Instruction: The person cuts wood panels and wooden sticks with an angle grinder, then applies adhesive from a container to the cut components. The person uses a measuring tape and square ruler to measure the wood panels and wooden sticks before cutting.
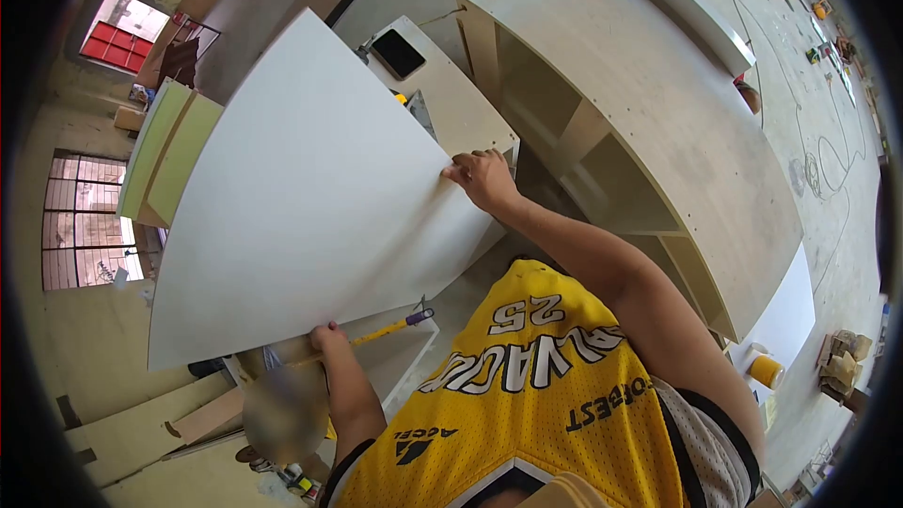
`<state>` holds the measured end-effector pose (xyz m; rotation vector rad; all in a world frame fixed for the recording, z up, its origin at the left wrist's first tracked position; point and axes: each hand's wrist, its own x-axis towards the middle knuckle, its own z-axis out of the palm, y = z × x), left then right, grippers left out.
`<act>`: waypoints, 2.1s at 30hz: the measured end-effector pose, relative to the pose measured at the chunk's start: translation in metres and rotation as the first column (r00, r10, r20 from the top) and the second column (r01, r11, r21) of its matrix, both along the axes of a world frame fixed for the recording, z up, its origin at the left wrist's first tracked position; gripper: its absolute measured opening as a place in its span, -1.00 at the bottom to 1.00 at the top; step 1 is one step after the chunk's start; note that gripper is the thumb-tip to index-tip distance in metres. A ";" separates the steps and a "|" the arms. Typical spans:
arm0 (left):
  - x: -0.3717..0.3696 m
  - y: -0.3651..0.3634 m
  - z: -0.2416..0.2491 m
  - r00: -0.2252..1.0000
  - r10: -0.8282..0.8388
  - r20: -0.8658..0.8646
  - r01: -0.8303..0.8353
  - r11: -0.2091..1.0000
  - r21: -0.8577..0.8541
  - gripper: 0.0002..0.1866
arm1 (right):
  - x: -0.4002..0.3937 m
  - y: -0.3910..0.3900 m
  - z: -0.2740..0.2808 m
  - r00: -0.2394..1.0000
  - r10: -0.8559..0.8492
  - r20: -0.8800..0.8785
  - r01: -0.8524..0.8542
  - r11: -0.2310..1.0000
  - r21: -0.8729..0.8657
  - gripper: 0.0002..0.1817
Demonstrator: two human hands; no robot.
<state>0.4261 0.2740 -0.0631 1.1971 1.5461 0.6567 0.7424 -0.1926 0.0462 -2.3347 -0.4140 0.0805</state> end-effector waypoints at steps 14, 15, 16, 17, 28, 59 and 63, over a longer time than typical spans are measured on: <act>0.019 0.032 0.025 0.998 -0.036 0.055 0.035 0.999 0.011 -0.60 | -0.011 -0.050 -0.040 0.994 -0.043 -0.096 0.016 0.963 -0.267 -0.42; 0.020 0.032 0.025 0.998 -0.039 0.055 0.038 0.999 0.014 -0.59 | -0.007 -0.054 -0.043 0.996 -0.038 -0.075 0.021 0.975 -0.220 -0.52; 0.022 0.031 0.025 0.997 -0.048 0.062 0.047 0.999 0.014 -0.59 | -0.002 -0.057 -0.048 0.996 -0.038 -0.075 0.021 0.977 -0.214 -0.52; 0.024 0.030 0.025 0.996 -0.053 0.066 0.053 0.999 0.010 -0.59 | 0.002 -0.060 -0.053 0.997 -0.001 -0.071 -0.011 0.985 -0.172 -0.58; 0.039 -0.031 -0.020 0.994 0.074 -0.075 -0.046 0.946 0.320 -0.58 | 0.018 -0.113 -0.079 0.982 0.168 0.084 -0.167 0.986 -0.022 -0.51; 0.029 -0.280 0.022 -0.668 -0.163 -0.726 0.708 -0.442 -0.552 -0.29 | -0.502 -0.425 -0.239 -0.175 -0.745 -0.643 0.957 0.026 -0.290 -0.46; 0.087 -0.259 0.037 -0.809 -0.045 -0.585 0.534 -0.470 -0.702 -0.31 | -0.654 -0.328 -0.313 -0.482 -0.594 -0.644 0.873 -0.265 -0.410 -0.54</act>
